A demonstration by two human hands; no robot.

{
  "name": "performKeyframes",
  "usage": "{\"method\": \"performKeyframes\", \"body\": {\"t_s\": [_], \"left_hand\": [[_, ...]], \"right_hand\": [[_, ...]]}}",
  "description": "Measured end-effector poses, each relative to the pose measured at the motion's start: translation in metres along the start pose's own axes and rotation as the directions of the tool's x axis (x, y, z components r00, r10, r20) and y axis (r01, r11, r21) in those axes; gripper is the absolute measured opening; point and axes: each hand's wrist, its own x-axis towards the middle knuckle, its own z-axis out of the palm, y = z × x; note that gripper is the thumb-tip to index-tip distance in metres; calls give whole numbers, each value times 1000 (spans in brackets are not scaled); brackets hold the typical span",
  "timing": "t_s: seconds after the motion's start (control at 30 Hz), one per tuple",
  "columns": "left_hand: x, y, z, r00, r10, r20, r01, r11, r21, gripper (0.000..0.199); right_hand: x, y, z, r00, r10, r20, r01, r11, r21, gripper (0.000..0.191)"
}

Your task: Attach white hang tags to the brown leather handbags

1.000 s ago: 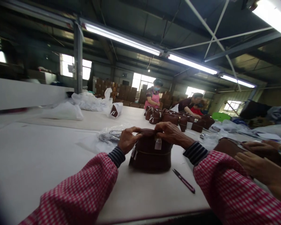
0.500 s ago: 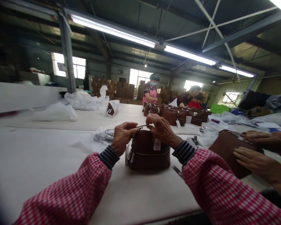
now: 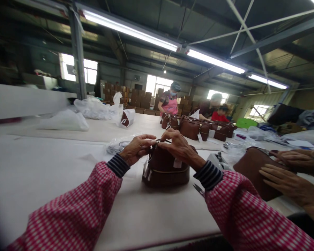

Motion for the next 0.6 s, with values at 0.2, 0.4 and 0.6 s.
{"method": "performKeyframes", "body": {"t_s": [0.2,0.4,0.6], "left_hand": [[-4,4,2,998,29,-49,-27,998,55,19],[-2,-1,0,999,25,-43,-24,999,32,10],[-1,0,1,998,8,-62,-7,1000,26,8]], "right_hand": [[3,0,0,990,-39,-134,45,998,45,8],[6,-5,-3,998,54,-29,-56,995,-88,26],[14,-22,4,982,179,-61,-181,983,-34,29]]}}
